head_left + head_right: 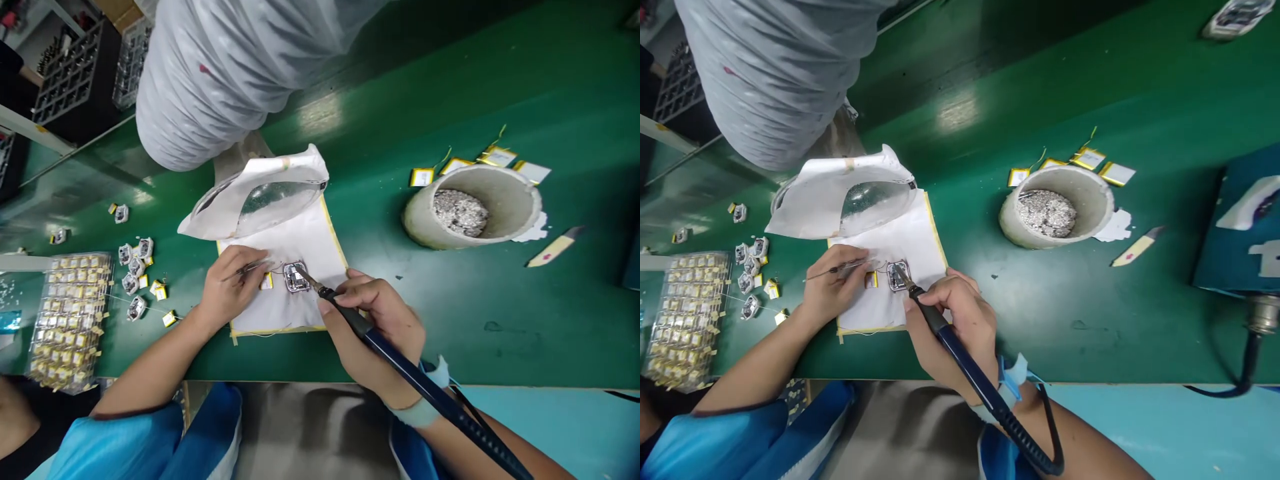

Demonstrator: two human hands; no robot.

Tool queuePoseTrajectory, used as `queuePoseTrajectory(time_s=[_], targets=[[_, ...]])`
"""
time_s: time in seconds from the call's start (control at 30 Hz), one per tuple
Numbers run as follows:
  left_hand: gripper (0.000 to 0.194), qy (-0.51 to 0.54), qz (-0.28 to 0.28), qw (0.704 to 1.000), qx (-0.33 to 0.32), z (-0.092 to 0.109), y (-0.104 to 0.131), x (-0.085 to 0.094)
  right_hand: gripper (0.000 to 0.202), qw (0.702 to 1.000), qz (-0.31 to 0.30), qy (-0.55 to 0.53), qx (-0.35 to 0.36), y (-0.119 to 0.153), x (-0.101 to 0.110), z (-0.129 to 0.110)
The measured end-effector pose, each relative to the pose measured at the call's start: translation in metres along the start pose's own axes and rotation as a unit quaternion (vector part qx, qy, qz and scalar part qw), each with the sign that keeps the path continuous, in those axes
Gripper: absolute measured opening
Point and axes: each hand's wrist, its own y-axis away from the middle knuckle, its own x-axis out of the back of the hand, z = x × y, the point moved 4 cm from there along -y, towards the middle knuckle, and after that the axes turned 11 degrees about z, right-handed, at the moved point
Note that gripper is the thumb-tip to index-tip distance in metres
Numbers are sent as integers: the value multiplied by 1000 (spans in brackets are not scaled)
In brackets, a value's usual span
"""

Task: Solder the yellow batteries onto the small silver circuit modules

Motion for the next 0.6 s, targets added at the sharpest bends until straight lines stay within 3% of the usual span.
queuePoseTrajectory(time_s=[0.1, 0.23, 0.6], targets=[[9, 37, 38, 998, 43, -2, 6, -1, 21, 1000, -7, 8, -3, 0, -1, 0], [11, 79, 28, 993, 84, -3, 7, -13, 21, 1000, -4, 8, -14, 1, -1, 1], [4, 119, 19, 991, 61, 0, 2, -20, 22, 1000, 1, 6, -4, 2, 0, 1]])
